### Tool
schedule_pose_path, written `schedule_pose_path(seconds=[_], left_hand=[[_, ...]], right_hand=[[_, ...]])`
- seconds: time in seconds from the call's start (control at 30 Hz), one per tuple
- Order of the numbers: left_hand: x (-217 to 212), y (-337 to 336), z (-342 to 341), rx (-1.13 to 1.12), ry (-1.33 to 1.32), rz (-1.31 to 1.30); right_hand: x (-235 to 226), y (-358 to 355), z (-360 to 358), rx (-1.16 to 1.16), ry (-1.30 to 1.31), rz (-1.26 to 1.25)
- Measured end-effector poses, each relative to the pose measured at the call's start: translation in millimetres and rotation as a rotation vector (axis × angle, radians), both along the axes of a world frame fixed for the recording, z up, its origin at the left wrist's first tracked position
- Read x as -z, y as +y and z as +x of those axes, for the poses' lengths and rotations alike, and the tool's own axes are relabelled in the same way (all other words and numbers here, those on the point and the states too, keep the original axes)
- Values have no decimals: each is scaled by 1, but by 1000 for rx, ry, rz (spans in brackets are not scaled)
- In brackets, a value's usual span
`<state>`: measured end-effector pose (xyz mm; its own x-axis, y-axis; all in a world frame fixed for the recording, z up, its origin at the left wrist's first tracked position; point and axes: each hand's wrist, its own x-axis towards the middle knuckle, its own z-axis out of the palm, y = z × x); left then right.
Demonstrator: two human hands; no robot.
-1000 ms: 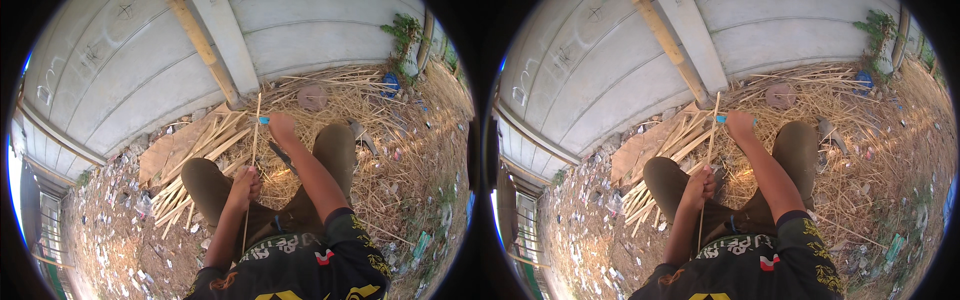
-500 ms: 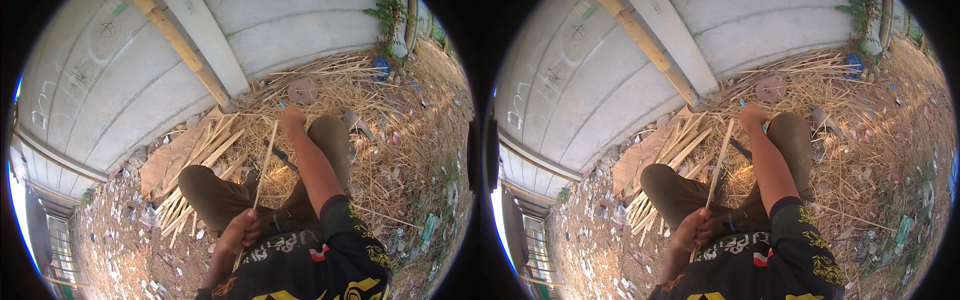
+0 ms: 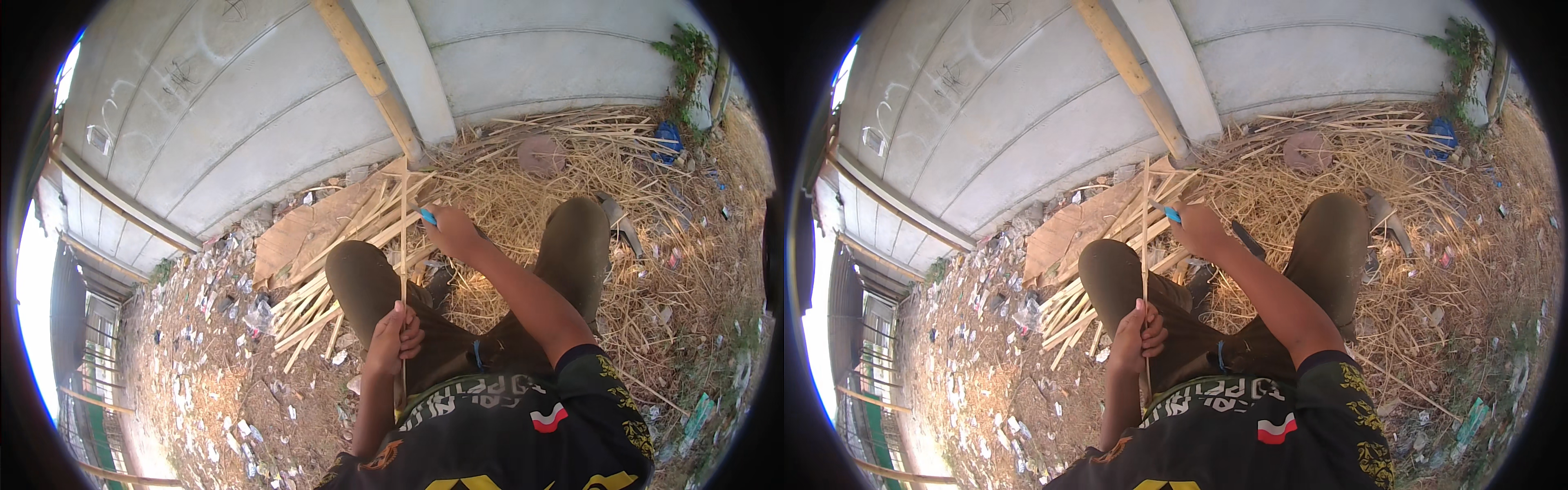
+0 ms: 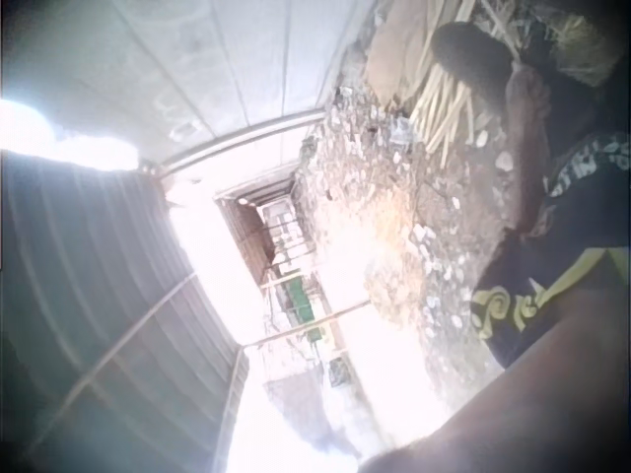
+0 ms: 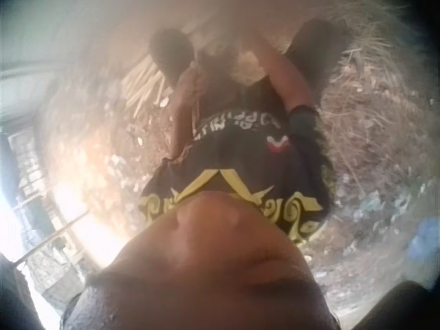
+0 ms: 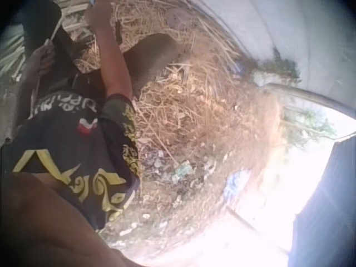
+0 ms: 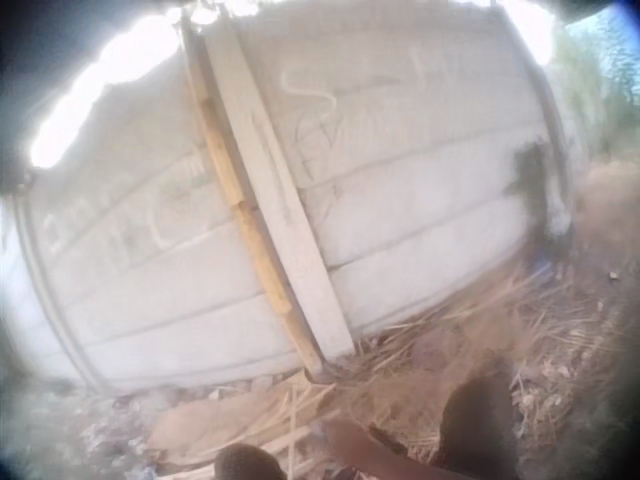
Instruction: The person sits on the ground and uses a knife to sharpen a thin wooden stick. They hold the stick with one hand and scrape the blade along its length to create a pointed tip. The person then inspects the sharpened end of the stick.
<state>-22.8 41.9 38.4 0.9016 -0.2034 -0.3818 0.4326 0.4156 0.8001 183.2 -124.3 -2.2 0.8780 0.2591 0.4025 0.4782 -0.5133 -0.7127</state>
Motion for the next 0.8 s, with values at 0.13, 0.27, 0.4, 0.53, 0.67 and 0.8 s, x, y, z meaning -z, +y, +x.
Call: schedule_pose_path(seconds=[0.13,0.27,0.4,0.53,0.67,0.8], left_hand=[[8,-4,-3,34,-39,52],[13,-9,0,39,-6,126],[0,-12,0,4,-54,205],[-3,-9,6,-14,-54,205],[-5,-7,27,-44,-114,265],[2,-4,53,-36,-110,258]], right_hand=[[-7,-6,-16,-60,-65,-107],[-2,2,-22,49,92,44],[6,13,-15,151,401,120],[14,9,-11,149,412,208],[-2,10,-21,56,-94,-153],[-3,13,-27,2,-201,-334]])
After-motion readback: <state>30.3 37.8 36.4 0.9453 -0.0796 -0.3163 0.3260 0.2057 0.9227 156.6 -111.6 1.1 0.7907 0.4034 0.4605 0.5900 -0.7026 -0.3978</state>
